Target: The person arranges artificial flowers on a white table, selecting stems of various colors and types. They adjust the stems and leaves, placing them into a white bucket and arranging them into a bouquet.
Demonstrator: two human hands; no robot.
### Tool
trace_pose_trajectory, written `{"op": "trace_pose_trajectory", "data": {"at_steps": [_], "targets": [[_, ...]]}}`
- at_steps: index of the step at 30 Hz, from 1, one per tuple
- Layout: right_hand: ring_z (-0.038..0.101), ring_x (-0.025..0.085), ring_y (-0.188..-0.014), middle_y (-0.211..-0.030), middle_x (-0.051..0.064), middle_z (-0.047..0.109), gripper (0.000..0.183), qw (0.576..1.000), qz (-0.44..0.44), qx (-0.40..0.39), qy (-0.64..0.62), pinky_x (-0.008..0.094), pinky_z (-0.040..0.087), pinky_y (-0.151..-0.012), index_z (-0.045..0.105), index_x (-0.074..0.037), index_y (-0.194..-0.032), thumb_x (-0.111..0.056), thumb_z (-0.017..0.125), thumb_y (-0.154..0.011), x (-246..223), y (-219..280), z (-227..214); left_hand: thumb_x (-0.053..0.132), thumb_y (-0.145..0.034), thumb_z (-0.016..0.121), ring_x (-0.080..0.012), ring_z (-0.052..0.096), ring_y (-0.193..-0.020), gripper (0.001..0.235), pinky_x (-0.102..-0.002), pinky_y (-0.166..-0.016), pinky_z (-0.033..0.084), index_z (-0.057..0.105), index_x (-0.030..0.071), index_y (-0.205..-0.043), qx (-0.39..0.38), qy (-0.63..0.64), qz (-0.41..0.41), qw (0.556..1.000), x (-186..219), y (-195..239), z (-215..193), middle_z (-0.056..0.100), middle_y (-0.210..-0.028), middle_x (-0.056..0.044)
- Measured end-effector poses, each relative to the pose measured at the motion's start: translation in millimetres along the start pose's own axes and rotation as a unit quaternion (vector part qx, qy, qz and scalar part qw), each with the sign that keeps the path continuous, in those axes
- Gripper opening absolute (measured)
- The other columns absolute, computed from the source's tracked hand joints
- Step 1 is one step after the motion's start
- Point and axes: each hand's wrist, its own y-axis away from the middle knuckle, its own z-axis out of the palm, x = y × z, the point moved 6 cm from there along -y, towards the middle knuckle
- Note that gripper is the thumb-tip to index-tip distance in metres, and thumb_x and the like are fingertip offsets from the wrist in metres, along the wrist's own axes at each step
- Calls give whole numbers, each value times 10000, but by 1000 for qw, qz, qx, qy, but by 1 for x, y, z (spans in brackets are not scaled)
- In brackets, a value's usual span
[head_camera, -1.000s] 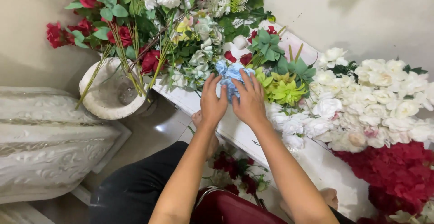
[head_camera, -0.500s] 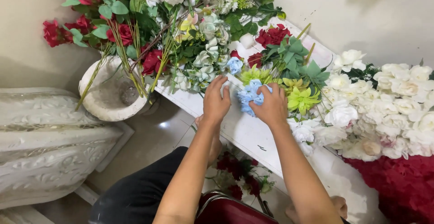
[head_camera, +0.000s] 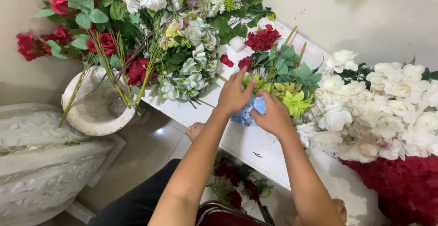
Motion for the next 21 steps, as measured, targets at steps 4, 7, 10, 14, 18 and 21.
{"op": "trace_pose_trajectory", "data": {"at_steps": [4,7,10,14,18,21], "targets": [[520,404,-1365,-1451,112,589,622,996,61,-52,-25,591,376,-1145,372,-341,-1459,-387,575,-873,-12,-18,-46,680,-971,456,-390,555,-1328,726,-493,-1172,392,531,160,-1472,-24,-19,-6,1000,5,3,35,626,-1347,-162],[702,340,-1085,-1138,47,746,334,996,58,71,21,534,534,-921,657,-245,-1240,-360,554,-944,10,-70,-54,590,-962,532,-337,605,-1261,577,-462,-1111,460,644,166,-1337,14,-53,44,998,5,8,63,664,-1264,-99],[728,287,-817,-853,74,707,178,912,-252,319,-51,408,592,-732,711,-110,-979,-38,702,-816,-13,-117,-52,529,-871,623,-343,597,-1253,576,-460,-1085,468,689,106,-1256,53,-59,114,990,13,18,75,669,-1241,-125],[579,371,-1214,-1301,187,551,425,977,-128,91,-144,447,518,-993,612,-72,-1282,-155,675,-870,25,-189,19,437,-875,617,-340,568,-1286,544,-464,-1094,454,682,77,-1278,70,-88,158,981,24,36,83,666,-1270,-137],[447,471,-1402,-1538,249,360,848,991,18,59,-120,563,447,-1147,338,-61,-1568,-268,739,-850,46,-201,38,365,-947,559,-341,535,-1341,490,-484,-1117,428,640,66,-1327,34,-69,135,988,16,41,83,640,-1351,-152],[431,518,-1398,-1545,294,332,993,992,40,66,-97,612,449,-1142,187,-78,-1621,-173,808,-852,24,-184,20,311,-882,621,-389,522,-1327,594,-522,-1153,392,525,57,-1410,42,8,116,992,8,37,82,593,-1346,-180]]}}
